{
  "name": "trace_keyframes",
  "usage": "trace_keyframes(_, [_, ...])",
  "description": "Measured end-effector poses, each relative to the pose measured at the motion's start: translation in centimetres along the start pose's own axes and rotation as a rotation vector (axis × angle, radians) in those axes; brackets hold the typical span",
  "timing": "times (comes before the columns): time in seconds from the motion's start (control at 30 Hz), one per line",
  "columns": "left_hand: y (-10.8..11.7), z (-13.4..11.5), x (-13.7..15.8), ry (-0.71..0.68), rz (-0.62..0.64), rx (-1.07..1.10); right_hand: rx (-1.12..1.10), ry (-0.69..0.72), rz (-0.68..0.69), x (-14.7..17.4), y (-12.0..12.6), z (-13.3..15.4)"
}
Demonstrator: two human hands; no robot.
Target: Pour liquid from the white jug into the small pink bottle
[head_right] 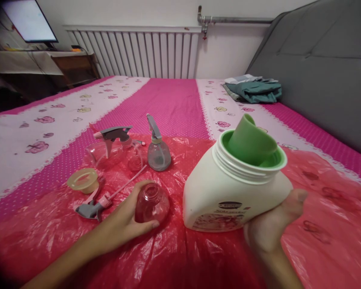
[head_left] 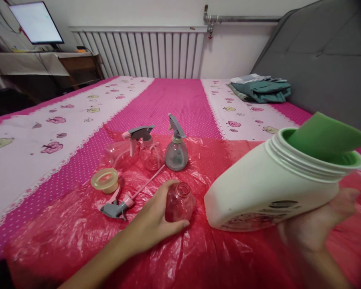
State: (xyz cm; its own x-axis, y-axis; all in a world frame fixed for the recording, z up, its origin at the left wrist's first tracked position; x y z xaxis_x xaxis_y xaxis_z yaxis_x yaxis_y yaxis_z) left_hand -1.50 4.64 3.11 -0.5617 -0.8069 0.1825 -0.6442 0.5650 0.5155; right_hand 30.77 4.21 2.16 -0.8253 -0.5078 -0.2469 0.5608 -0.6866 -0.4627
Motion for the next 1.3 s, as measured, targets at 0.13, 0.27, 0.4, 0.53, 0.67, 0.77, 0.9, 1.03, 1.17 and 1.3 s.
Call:
trace_keyframes(0.13, [0.1,-0.3,0.0,0.008,-0.002,0.004,0.071,0.031,-0.083,0.0,0.1,-0.1])
trace_keyframes(0.27, [0.0,-0.4,-0.1,0.001,-0.002,0.005,0.071,0.051,-0.032,0.1,-0.2,-0.1])
trace_keyframes(0.4, [0.0,-0.2,0.0,-0.007,-0.009,-0.006,0.063,0.063,-0.011,0.2,-0.3,0.1])
trace_keyframes(0.53, [0.1,-0.1,0.0,0.005,0.0,-0.009,0.071,0.018,-0.062,0.2,-0.4,0.2])
trace_keyframes(0.67, [0.1,-0.2,0.0,0.011,-0.004,-0.003,0.086,-0.033,-0.119,0.1,-0.6,0.3])
trace_keyframes(0.77, [0.1,-0.2,0.0,0.007,-0.006,-0.007,0.067,-0.037,-0.112,0.1,-0.6,0.3])
trace_keyframes(0.9, [0.0,0.0,0.0,-0.004,0.001,-0.005,0.067,-0.037,-0.119,0.2,-0.3,0.1])
trace_keyframes(1.03, [-0.1,-0.2,0.0,-0.012,-0.007,-0.011,0.11,0.045,-0.029,0.1,-0.1,0.4])
trace_keyframes(1.17, [-0.1,-0.3,-0.1,-0.014,0.001,-0.015,0.169,0.095,0.064,0.3,-0.1,1.1])
trace_keyframes(1.3, [-0.1,-0.1,-0.2,-0.012,0.0,-0.004,0.217,0.123,0.145,0.5,-0.1,1.7])
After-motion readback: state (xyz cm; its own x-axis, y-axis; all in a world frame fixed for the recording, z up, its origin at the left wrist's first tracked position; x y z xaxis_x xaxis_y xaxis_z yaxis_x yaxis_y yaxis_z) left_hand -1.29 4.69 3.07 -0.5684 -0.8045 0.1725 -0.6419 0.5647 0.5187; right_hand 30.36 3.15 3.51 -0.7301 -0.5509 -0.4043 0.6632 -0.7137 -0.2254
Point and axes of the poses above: each hand's wrist, its own x-axis away from the middle knuckle, its own y-axis out of the back of the hand, z = x × y, the point moved 3 cm from there along -x, towards the middle knuckle, and after that the axes turned 7 degrees about z, right-handed, at the moved point
